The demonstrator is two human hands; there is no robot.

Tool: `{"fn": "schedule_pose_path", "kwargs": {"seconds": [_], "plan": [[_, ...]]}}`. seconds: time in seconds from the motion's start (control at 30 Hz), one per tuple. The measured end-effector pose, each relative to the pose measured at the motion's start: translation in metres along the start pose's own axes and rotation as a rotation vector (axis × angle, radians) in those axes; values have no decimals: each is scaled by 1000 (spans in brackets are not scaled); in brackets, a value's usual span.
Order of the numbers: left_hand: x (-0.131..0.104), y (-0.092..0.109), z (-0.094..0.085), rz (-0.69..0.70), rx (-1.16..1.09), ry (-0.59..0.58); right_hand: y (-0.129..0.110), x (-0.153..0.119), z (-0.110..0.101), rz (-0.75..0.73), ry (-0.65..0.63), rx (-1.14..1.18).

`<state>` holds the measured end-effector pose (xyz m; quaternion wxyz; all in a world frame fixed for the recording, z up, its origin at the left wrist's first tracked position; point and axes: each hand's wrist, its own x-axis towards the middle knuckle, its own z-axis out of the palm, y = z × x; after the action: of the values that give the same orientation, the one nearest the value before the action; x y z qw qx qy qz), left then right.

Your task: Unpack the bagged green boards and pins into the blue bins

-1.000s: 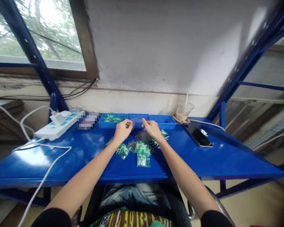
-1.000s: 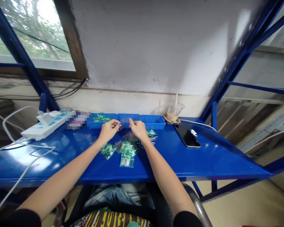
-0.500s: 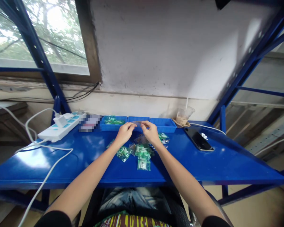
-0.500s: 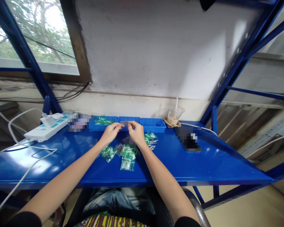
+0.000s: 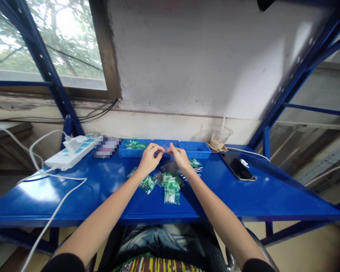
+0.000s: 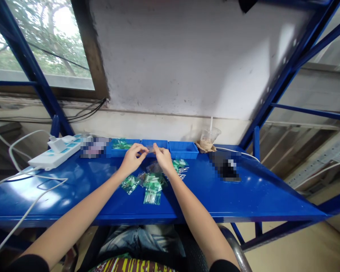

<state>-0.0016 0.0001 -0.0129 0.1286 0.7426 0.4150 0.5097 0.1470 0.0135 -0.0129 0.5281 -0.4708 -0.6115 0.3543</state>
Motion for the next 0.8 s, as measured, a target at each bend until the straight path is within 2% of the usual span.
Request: {"fn": "schedule_pose_path", "kwargs": {"seconds": [0.1, 0.17, 0.27, 0.4, 0.47, 0.53, 0.67, 0.8], "plan": [[-2, 1, 3, 55, 66, -25, -3, -1, 1, 61, -16, 155], [-3, -2, 4, 28, 108, -32, -5, -2, 1, 15, 16, 166], [-2, -8, 5, -72, 109, -81, -7, -4, 1, -121, 55, 62], [3, -8, 3, -382, -259, -166, -6, -6, 1, -355, 43, -192], [4, -6, 2, -532, -459, -127, -4, -7, 2, -416, 30, -282], [5, -3, 0, -604, -552, -70, -3, -8, 3, -452, 28, -333], [5, -4, -1, -583, -543, -13, -3, -9, 3, -467, 43, -368], [5, -8, 0, -439, -434, 22, -3, -8, 3, -400, 47, -350]]}}
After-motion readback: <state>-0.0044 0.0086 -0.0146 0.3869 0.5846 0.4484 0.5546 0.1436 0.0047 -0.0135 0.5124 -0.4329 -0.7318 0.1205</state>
